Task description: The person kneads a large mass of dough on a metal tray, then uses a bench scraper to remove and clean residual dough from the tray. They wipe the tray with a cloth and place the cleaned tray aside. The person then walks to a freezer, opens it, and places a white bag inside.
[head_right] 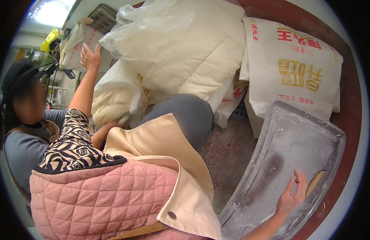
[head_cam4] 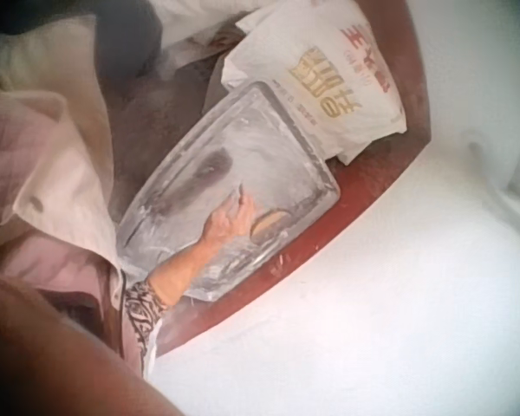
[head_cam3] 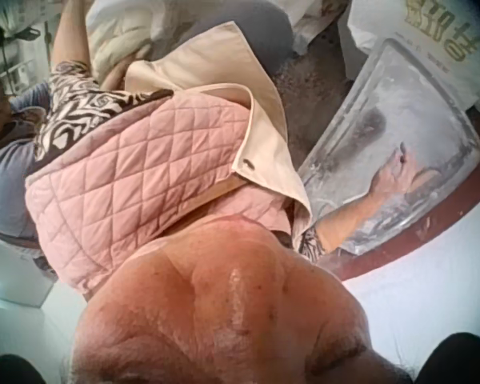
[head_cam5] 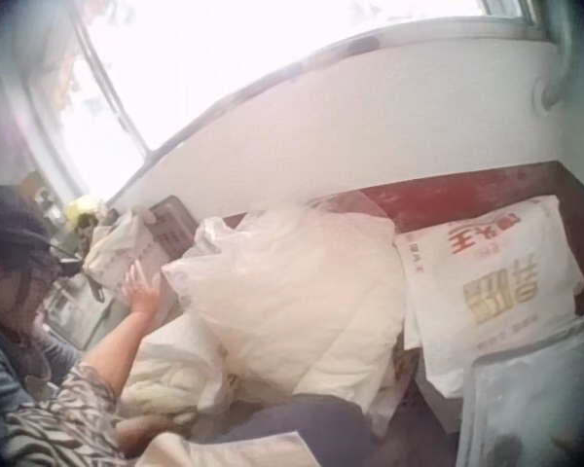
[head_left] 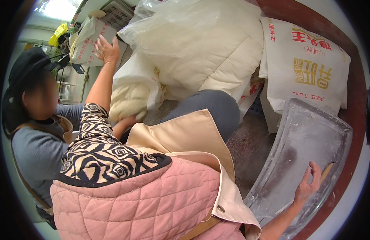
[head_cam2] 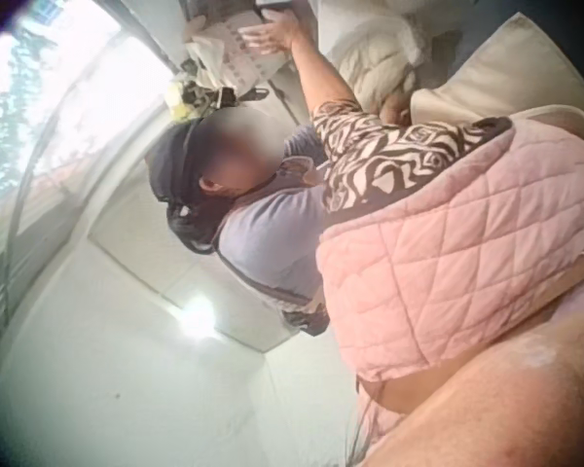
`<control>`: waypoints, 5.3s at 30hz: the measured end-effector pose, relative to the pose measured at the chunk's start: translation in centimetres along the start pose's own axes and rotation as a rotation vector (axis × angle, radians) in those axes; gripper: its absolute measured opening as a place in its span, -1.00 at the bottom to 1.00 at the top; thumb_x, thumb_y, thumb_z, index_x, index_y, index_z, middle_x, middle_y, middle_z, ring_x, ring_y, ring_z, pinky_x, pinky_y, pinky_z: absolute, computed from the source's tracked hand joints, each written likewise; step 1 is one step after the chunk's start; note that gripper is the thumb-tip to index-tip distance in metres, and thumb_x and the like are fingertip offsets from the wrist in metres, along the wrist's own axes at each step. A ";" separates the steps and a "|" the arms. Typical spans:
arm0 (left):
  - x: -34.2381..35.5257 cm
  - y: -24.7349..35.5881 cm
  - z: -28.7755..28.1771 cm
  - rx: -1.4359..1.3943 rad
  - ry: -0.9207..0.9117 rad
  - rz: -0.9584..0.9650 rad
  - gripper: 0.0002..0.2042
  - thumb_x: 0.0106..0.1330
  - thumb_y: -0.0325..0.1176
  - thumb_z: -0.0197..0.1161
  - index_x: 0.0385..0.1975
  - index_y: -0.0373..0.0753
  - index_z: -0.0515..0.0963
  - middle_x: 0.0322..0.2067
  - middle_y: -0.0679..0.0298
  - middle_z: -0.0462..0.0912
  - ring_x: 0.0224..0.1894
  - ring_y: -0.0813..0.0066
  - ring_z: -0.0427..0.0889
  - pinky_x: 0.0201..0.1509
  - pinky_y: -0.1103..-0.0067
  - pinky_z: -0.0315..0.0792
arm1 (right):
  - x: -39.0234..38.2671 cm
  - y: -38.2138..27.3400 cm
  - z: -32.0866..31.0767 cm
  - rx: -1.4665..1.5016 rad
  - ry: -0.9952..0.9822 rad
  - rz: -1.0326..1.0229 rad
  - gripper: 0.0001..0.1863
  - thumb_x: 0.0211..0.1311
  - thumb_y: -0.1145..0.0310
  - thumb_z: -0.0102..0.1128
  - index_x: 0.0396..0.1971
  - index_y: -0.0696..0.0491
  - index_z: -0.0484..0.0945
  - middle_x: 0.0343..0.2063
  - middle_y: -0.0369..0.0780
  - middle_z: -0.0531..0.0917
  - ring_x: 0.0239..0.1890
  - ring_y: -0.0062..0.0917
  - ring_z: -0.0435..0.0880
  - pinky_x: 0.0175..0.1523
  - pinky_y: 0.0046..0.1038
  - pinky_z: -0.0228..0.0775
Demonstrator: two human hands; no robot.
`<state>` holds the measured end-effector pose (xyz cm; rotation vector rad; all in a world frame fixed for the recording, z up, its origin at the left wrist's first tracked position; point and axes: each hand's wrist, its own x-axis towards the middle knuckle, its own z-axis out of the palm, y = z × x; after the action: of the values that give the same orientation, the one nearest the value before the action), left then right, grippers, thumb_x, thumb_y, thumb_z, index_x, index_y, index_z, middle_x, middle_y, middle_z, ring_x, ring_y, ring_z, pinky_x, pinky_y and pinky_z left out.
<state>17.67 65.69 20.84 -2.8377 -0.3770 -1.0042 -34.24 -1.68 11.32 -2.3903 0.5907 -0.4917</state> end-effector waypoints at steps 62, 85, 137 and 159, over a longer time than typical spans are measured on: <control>-3.3 -3.7 -11.8 -0.873 0.350 -0.211 -0.43 0.38 -0.16 0.31 0.15 -0.58 0.43 0.18 -0.25 0.48 0.18 -0.06 0.55 0.23 0.25 0.41 | -5.9 -0.5 1.3 0.081 -0.076 0.248 -0.78 0.46 0.46 0.13 -0.05 0.23 0.67 -0.16 -0.12 0.77 -0.11 -0.40 0.73 0.11 -0.41 0.50; -34.3 50.5 -12.0 -1.249 -0.594 1.673 -0.80 0.23 -0.54 0.26 -0.15 -0.30 0.60 -0.24 0.18 0.59 -0.19 0.21 0.63 -0.14 0.40 0.55 | -10.9 3.3 -2.3 -0.240 0.046 0.451 -0.79 0.22 0.33 0.37 -0.18 0.07 0.69 -0.18 -0.14 0.74 -0.11 -0.20 0.71 0.01 -0.27 0.53; -35.7 49.4 -2.5 -1.422 -1.340 0.920 -0.66 0.44 -0.22 0.28 -0.03 -0.42 0.64 -0.38 0.24 0.68 -0.29 0.61 0.54 -0.13 0.59 0.46 | -2.5 8.5 0.9 -0.820 0.265 0.174 -0.61 0.04 0.56 0.23 -0.07 -0.01 0.69 -0.27 -0.19 0.61 -0.23 -0.21 0.61 -0.16 -0.23 0.54; -36.2 49.5 -1.9 -1.499 -1.325 0.923 -0.66 0.45 -0.23 0.25 -0.09 -0.47 0.61 -0.47 0.31 0.58 -0.31 0.66 0.46 -0.16 0.55 0.45 | 3.3 16.1 -8.6 -0.952 0.247 0.654 -0.63 0.09 0.23 0.45 -0.07 -0.01 0.73 -0.24 0.00 0.75 -0.13 -0.06 0.73 0.03 -0.11 0.54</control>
<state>2.58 10.52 -1.45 -3.2259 2.2076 1.4094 -40.23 -18.94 7.94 -2.7208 1.9878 -0.2179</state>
